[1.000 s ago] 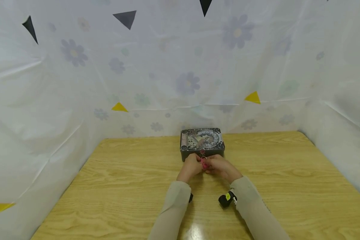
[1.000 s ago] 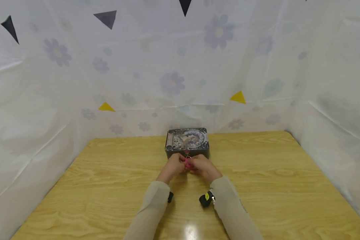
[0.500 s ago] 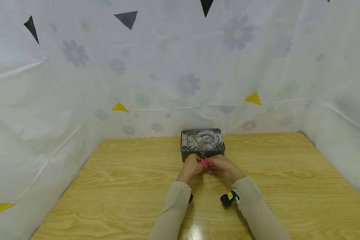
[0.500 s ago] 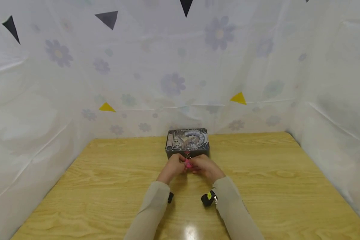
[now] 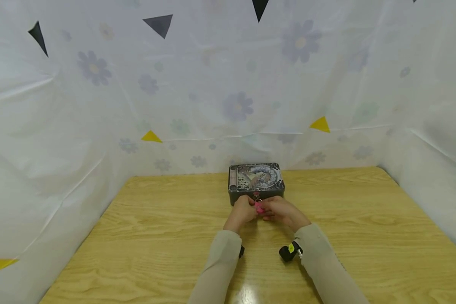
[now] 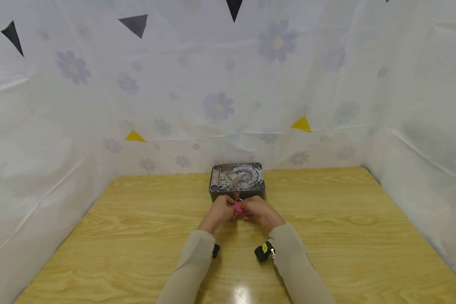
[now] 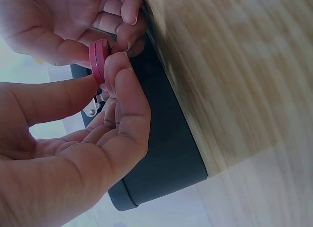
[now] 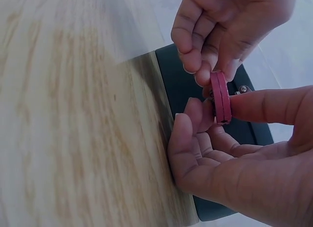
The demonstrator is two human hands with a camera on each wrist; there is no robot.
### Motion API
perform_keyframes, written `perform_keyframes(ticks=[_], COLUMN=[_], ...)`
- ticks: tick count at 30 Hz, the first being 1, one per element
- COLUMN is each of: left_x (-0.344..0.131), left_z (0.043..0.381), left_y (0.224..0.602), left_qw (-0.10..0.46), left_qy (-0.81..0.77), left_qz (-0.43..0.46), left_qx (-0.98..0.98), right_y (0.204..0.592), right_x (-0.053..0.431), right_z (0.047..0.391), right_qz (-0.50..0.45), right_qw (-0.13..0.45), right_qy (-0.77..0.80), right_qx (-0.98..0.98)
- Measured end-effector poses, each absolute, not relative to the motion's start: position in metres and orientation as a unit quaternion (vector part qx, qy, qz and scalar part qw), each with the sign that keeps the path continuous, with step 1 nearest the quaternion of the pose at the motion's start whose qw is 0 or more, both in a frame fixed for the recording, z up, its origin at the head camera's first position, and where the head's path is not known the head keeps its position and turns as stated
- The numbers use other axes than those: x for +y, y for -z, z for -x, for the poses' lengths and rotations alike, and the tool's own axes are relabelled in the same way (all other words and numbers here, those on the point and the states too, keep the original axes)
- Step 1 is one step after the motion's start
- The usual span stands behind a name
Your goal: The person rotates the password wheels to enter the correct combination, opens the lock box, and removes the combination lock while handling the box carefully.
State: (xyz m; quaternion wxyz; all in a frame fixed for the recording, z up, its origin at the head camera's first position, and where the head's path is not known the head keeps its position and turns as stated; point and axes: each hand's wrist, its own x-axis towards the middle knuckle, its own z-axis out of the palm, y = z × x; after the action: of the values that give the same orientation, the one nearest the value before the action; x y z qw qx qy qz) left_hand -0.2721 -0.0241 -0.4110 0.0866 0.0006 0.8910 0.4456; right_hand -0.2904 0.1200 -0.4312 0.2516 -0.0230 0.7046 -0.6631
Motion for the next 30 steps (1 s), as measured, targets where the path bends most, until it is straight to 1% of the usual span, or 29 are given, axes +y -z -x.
perform_keyframes(ticks=[15, 25, 27, 30], left_x=[-0.022, -0.023, -0.024, -0.026], left_z=[0.272, 0.274, 0.275, 0.277], left_y=[0.408, 0.413, 0.415, 0.418], left_qw=[0.1, 0.093, 0.103, 0.139], left_qy=[-0.468, -0.488, -0.515, -0.575], left_qz=[0.015, 0.01, 0.007, 0.015], left_qx=[0.878, 0.868, 0.851, 0.806], right_y=[0.435, 0.433, 0.432, 0.431], right_x=[0.119, 0.118, 0.119, 0.12], right_z=[0.292, 0.29, 0.29, 0.289], right_qz=[0.038, 0.034, 0.036, 0.037], right_qw=[0.236, 0.236, 0.236, 0.234], right_qy=[0.654, 0.651, 0.653, 0.657], right_qx=[0.717, 0.72, 0.719, 0.715])
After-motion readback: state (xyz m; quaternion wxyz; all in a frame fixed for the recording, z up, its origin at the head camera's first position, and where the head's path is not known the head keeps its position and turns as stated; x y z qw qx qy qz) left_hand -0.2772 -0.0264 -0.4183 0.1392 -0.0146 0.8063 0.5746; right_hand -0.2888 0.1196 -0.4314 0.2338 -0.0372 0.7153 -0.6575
